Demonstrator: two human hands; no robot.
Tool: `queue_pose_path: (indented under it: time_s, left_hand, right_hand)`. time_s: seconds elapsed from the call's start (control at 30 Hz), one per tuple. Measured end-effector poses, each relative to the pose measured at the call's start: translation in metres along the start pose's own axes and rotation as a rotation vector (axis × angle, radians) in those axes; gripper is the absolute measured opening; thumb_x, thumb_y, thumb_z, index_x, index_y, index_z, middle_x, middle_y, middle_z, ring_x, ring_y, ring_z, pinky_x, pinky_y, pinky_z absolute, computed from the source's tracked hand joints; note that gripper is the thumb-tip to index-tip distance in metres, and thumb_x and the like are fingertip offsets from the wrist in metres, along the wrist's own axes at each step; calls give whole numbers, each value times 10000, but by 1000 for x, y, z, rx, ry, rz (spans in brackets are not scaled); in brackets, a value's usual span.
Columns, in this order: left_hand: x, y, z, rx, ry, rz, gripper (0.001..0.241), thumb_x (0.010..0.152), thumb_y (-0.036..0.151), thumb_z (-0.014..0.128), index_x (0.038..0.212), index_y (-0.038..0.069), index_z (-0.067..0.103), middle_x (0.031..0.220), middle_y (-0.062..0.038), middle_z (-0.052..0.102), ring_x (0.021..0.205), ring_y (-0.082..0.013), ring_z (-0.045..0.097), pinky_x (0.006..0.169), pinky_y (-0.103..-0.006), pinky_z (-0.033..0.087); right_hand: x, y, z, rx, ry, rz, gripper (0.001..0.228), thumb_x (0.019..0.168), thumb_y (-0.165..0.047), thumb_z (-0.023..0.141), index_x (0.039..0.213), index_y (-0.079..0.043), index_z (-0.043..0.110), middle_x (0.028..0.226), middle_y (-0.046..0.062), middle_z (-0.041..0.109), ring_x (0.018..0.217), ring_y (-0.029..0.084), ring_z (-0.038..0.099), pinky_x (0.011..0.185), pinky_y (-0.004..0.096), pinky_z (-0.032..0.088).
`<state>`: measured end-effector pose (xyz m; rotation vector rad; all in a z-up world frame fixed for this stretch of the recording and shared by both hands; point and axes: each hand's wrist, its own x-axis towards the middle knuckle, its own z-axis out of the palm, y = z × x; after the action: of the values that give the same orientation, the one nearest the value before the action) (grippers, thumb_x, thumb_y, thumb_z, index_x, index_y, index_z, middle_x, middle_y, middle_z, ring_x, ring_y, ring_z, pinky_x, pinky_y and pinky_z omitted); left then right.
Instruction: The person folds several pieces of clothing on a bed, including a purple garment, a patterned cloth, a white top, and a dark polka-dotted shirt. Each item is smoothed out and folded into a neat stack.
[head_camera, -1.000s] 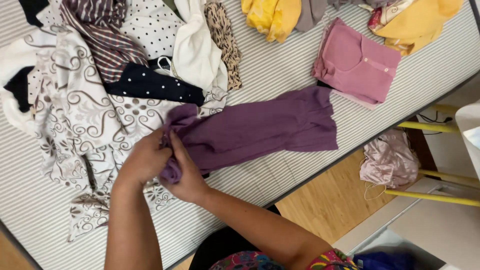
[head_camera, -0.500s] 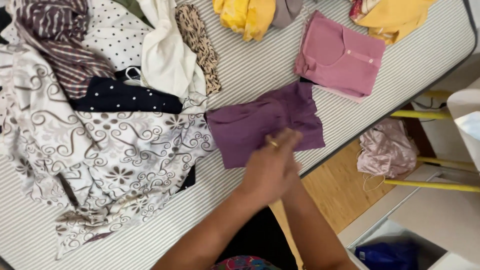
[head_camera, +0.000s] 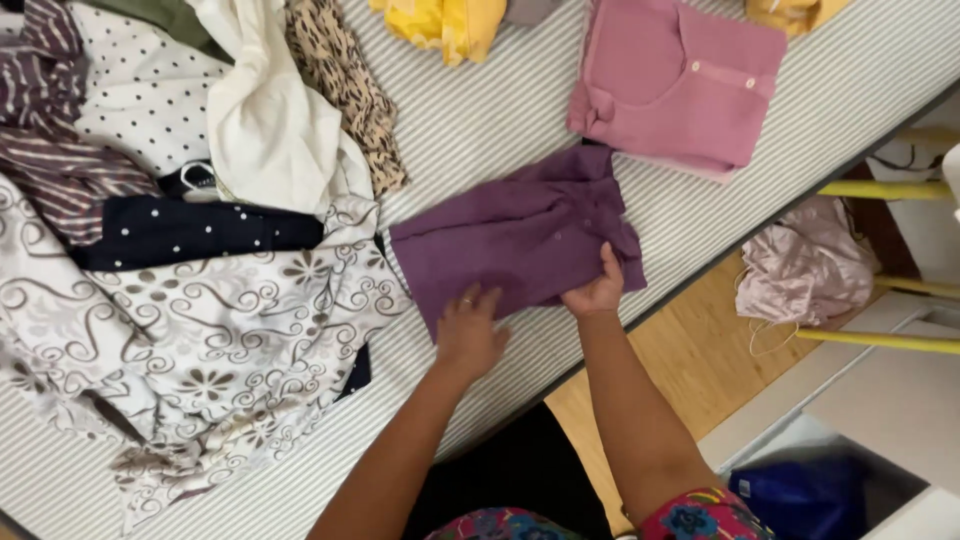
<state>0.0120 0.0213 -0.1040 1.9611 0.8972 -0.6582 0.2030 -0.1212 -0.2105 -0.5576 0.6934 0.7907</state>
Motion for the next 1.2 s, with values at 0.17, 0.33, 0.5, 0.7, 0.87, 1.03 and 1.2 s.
queue_pose_path:
  time_s: [0.17, 0.33, 0.5, 0.7, 0.87, 1.03, 1.2]
  left_hand:
    - [29, -6, -8, 41, 115, -101, 803, 897, 452, 715, 1576, 323, 307, 1697, -116, 11, 1521, -516, -10, 1175, -691, 159]
    - [36, -15, 9, 101, 73, -164, 910, 863, 470, 745, 1599, 386, 217, 1708, -90, -107, 1536, -513, -85, 1186, -703, 121]
    - [47, -2, 13, 14, 409, -77, 866, 806, 385, 777, 1550, 242, 357, 1681, -161, -13, 1525, -498, 44, 1169, -689, 129]
    - [86, 42, -10, 54, 447, 92, 559, 871, 240, 713, 1409, 209, 564, 1531, -103, 419, 1497, -382, 220, 1174, -617, 173]
    - [123, 61, -4, 58, 420, 89, 453, 863, 244, 731, 1304, 191, 644, 1344, -89, 566, 1366, -339, 392, 1152, -604, 226]
    - [129, 69, -8, 160, 293, -34, 267, 896, 284, 743, 1147, 197, 721, 1296, -72, 607, 1303, -314, 461, 1200, -586, 238]
    - [133, 49, -8, 45, 489, 487, 239, 847, 262, 715, 1034, 127, 653, 1138, -99, 719, 1161, -318, 622, 1006, -489, 455]
  right_hand:
    - [31, -16, -29, -118, 113, 3, 536, 895, -160, 656, 1410, -51, 558, 1445, 144, 606, 1355, 364, 543, 1208, 557, 363]
    - [28, -36, -32, -125, 194, -73, 497, 898, -97, 623, 1389, -45, 570, 1435, 136, 616, 1337, 354, 563, 1205, 546, 382]
    - [37, -60, -29, -329, 489, -402, 497, 847, -104, 680, 1328, -81, 559, 1260, 111, 643, 1223, 351, 610, 1133, 533, 461]
    - [27, -62, 55, -1941, 16, -1148, 287, 814, -14, 767, 1087, -88, 719, 1125, 96, 684, 1134, 331, 622, 1069, 480, 451]
    - [42, -52, 112, -2050, -609, -657, 338, 785, -90, 761, 1119, -130, 735, 1182, 64, 663, 1168, 306, 605, 1043, 428, 474]
    - [63, -50, 132, -2466, -773, -620, 408, 576, -115, 829, 977, -111, 749, 1103, 113, 637, 1117, 336, 538, 907, 479, 421]
    - [84, -73, 131, -2331, -1149, -420, 206, 665, -152, 811, 838, -148, 701, 1026, 2, 706, 1112, 270, 591, 900, 466, 436]
